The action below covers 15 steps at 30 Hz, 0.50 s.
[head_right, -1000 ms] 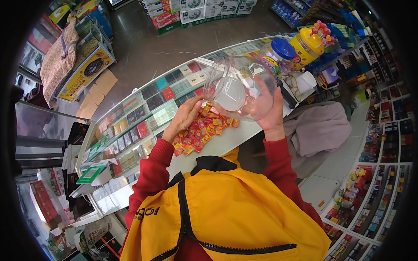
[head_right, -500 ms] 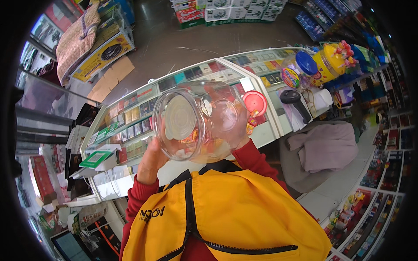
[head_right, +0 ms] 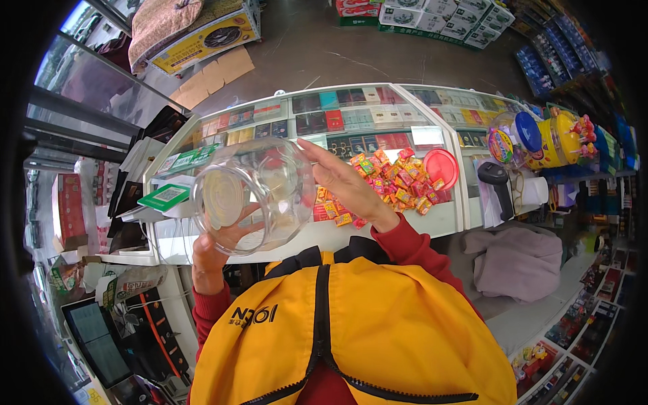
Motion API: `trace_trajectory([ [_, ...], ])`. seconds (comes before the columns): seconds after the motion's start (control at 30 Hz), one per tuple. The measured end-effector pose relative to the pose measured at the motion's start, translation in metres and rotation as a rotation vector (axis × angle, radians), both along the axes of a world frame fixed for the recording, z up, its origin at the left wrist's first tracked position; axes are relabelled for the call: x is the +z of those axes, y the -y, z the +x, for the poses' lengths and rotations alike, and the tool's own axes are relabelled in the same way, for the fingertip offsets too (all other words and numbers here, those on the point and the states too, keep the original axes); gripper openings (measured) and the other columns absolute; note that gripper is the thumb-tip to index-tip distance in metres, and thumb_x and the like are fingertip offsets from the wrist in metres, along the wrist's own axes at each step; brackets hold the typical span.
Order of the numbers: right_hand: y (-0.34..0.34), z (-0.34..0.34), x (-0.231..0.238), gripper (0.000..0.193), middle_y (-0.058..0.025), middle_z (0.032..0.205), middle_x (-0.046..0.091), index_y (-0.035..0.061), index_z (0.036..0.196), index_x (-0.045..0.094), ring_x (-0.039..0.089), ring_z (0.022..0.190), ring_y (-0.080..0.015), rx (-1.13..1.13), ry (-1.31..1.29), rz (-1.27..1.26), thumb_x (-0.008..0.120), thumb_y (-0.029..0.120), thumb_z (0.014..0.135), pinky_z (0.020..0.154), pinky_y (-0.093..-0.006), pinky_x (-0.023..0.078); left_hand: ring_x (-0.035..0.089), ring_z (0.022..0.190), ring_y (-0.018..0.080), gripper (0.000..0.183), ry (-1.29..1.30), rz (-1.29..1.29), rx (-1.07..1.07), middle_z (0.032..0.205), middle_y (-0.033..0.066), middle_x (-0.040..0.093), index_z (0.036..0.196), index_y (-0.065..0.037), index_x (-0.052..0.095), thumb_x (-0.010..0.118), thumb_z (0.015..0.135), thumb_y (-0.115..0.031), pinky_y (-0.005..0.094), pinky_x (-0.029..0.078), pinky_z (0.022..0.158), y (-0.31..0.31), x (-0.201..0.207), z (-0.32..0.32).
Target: The person opens a clear plastic jar with a red lid and pours wrapped candies onto the counter. They then pick up individual candies and place them back into the jar one by one, repeating this process for the duration of the clip.
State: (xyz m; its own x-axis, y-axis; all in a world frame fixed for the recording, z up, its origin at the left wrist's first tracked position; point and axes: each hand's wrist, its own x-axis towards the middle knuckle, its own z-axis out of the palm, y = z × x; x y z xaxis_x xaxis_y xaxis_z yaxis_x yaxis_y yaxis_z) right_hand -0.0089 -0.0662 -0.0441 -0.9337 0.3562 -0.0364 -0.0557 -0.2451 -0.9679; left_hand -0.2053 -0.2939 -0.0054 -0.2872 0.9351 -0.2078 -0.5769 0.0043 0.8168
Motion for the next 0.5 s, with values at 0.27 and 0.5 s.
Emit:
trace_trajectory([
  [0.27,0.019,-0.038,-0.007,0.078,-0.0205,0.167,0.039,0.0009,0.166,0.03,0.041,0.153,-0.0306,0.073,0.137,0.319,0.041,0.057,0.112,0.124,-0.0396,0.033,0.055,0.135,0.0425,0.098,-0.125,-0.205,0.139,0.164,0.0155,0.039,0.168,-0.011,0.025,0.063,0.095,-0.064,0.0597,0.052,0.103,0.031,-0.033,-0.037],
  [0.5,0.021,-0.071,-0.038,0.055,-0.0288,0.124,0.069,-0.0063,0.141,0.058,0.065,0.123,-0.0393,0.069,0.237,0.543,0.058,0.038,0.108,0.104,-0.0445,0.05,0.061,0.13,0.0401,0.088,-0.152,-0.459,0.272,0.154,0.0175,0.053,0.162,-0.01,0.036,0.054,0.099,-0.069,0.0568,0.056,0.095,0.029,-0.067,-0.055],
])
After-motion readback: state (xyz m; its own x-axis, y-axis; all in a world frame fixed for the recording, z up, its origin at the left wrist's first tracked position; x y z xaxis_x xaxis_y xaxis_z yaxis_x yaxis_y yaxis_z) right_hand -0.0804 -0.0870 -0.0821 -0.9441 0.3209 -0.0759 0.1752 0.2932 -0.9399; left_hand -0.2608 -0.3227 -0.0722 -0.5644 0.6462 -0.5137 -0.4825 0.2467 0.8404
